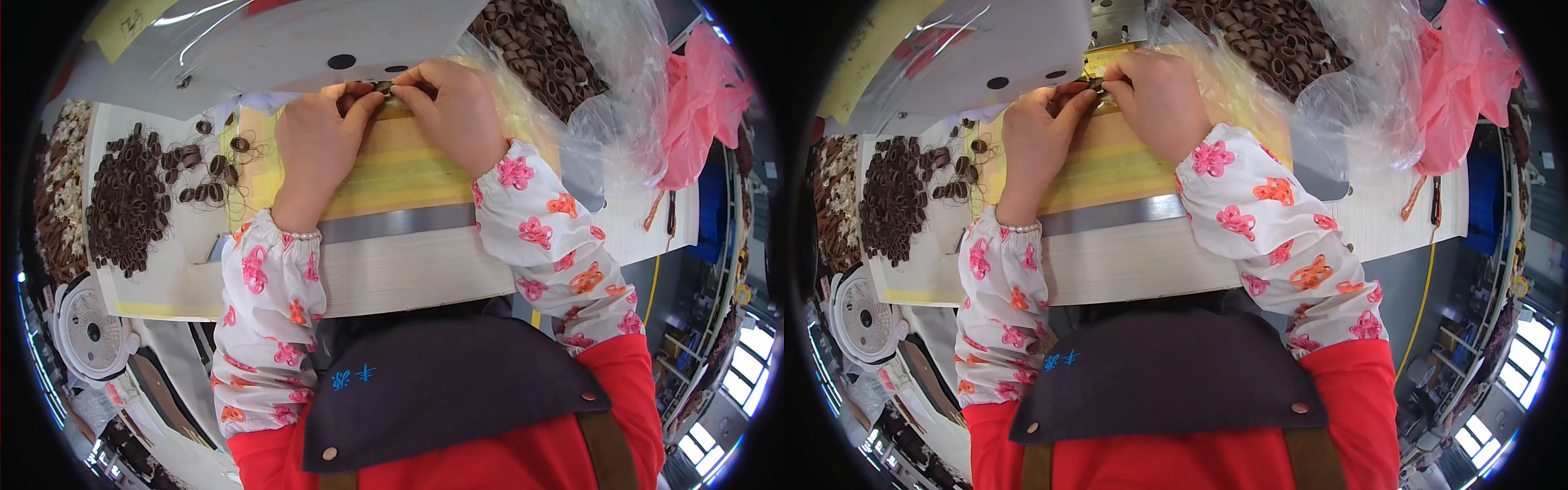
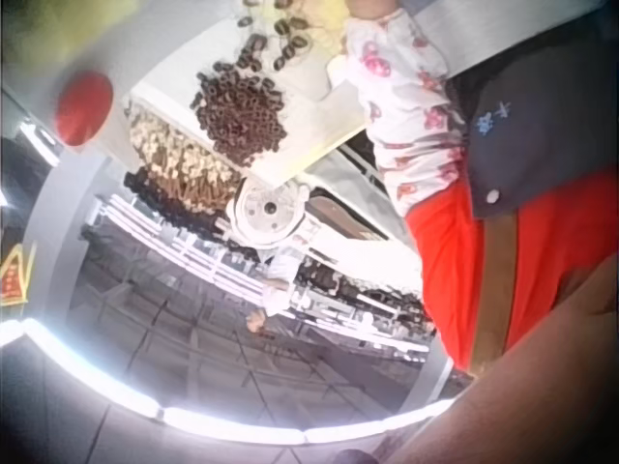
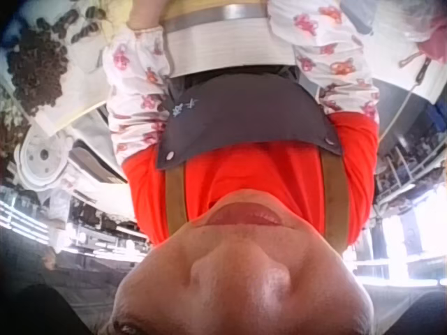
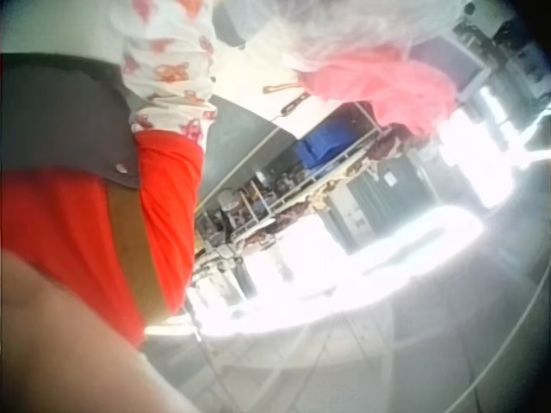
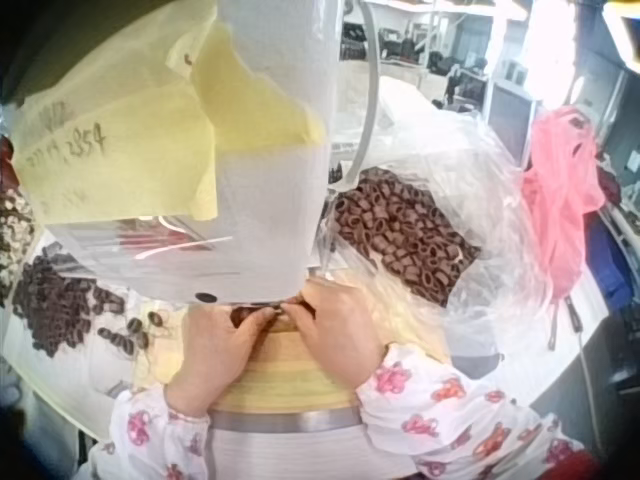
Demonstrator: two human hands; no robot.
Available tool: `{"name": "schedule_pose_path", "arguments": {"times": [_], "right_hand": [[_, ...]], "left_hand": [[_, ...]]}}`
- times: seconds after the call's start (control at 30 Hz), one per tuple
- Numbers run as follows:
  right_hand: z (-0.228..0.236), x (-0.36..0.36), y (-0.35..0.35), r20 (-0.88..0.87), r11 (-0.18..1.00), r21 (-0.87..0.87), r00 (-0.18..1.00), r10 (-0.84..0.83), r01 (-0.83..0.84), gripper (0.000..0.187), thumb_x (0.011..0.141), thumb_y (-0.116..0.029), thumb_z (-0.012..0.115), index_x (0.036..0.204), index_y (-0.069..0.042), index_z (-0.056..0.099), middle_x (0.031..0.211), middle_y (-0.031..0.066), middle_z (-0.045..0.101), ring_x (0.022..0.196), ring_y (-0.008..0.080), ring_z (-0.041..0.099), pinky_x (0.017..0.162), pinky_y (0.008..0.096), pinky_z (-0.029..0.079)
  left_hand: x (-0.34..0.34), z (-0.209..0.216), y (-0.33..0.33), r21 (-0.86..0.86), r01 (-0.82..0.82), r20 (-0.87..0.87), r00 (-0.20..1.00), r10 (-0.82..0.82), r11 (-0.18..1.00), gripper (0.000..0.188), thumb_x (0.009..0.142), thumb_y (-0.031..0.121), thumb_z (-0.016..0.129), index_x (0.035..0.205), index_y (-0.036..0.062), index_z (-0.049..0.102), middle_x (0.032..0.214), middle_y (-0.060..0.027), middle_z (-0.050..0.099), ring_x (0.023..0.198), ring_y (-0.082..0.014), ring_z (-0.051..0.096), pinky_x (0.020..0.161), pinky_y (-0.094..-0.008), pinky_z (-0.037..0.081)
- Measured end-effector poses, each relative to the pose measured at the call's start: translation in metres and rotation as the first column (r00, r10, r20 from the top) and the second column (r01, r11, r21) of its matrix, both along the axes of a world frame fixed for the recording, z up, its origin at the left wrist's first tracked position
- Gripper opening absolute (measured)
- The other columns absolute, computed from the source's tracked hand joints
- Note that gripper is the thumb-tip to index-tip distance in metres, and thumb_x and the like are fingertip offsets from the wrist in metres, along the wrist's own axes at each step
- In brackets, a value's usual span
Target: Attaching small leather loops to metallic hardware using a specialized sewing or assembly machine.
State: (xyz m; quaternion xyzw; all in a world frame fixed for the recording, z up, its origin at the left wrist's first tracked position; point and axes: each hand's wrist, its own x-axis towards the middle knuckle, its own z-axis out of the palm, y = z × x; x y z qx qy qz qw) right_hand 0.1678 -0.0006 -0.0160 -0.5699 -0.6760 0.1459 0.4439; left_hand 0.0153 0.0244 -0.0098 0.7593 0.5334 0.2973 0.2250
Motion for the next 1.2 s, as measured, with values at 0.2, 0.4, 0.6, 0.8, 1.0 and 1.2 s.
{"name": "schedule_pose_path", "arguments": {"times": [0.2, 0.4, 0.6, 0.8, 1.0, 1.2], "right_hand": [[-0.001, 0.0, 0.001, 0.033, 1.0, 0.021, 0.999, -0.004, 0.003, 0.011, 0.072, -0.007, 0.064, 0.078, 0.002, 0.062, 0.07, 0.012, 0.061, 0.058, 0.0186, 0.057, 0.054, 0.0276, 0.045], [0.0, 0.0, 0.002, -0.008, 1.0, -0.025, 1.0, 0.002, -0.002, 0.012, 0.071, -0.008, 0.065, 0.076, 0.002, 0.062, 0.067, 0.0115, 0.062, 0.057, 0.0177, 0.058, 0.054, 0.0276, 0.046], [-0.001, 0.002, 0.005, 0.043, 1.0, -0.008, 0.999, 0.01, -0.009, 0.013, 0.07, -0.009, 0.065, 0.074, 0.003, 0.062, 0.065, 0.0117, 0.061, 0.055, 0.0185, 0.058, 0.052, 0.0282, 0.045], [0.002, 0.002, 0.006, 0.11, 0.999, 0.039, 0.994, 0.007, -0.012, 0.012, 0.07, -0.008, 0.065, 0.072, 0.003, 0.062, 0.063, 0.0135, 0.061, 0.054, 0.0223, 0.058, 0.052, 0.0297, 0.045], [0.007, -0.001, 0.007, 0.092, 1.0, -0.022, 0.996, 0.017, -0.016, 0.009, 0.069, -0.007, 0.063, 0.069, 0.001, 0.057, 0.064, 0.0165, 0.058, 0.063, 0.0325, 0.058, 0.057, 0.0383, 0.047], [0.006, -0.003, 0.009, 0.127, 0.999, -0.04, 0.992, 0.02, -0.015, 0.013, 0.07, -0.01, 0.064, 0.072, 0.002, 0.061, 0.063, 0.015, 0.06, 0.057, 0.0262, 0.058, 0.055, 0.0331, 0.046]], "left_hand": [[-0.003, -0.002, 0.003, -0.044, -0.011, 0.04, 0.999, 0.012, 0.999, 0.029, 0.075, 0.036, 0.06, 0.082, 0.0098, 0.069, 0.059, -0.0066, 0.061, 0.052, -0.0197, 0.058, 0.05, -0.0287, 0.043], [-0.004, -0.006, 0.006, -0.032, -0.013, 0.04, 0.999, 0.014, 0.999, 0.03, 0.076, 0.038, 0.059, 0.082, 0.0102, 0.069, 0.058, -0.0067, 0.061, 0.052, -0.0204, 0.058, 0.051, -0.0287, 0.043], [-0.005, -0.008, 0.011, -0.01, 0.015, -0.026, 1.0, -0.015, 1.0, 0.03, 0.077, 0.037, 0.058, 0.082, 0.0095, 0.069, 0.06, -0.0071, 0.062, 0.055, -0.0212, 0.059, 0.052, -0.0298, 0.044], [-0.006, -0.009, 0.012, 0.03, 0.046, -0.045, 0.998, -0.045, 0.998, 0.028, 0.077, 0.035, 0.059, 0.081, 0.009, 0.068, 0.063, -0.0072, 0.063, 0.057, -0.0221, 0.059, 0.053, -0.0304, 0.044], [-0.009, -0.009, 0.013, 0.067, 0.053, -0.096, 0.994, -0.046, 0.996, 0.03, 0.077, 0.037, 0.059, 0.079, 0.0091, 0.068, 0.062, -0.0065, 0.062, 0.056, -0.0218, 0.059, 0.052, -0.0309, 0.044], [-0.016, -0.01, 0.014, -0.054, 0.009, -0.019, 1.0, -0.01, 0.998, 0.032, 0.075, 0.037, 0.064, 0.084, 0.0063, 0.068, 0.062, -0.0032, 0.063, 0.052, -0.0092, 0.055, 0.052, -0.0237, 0.043]]}}
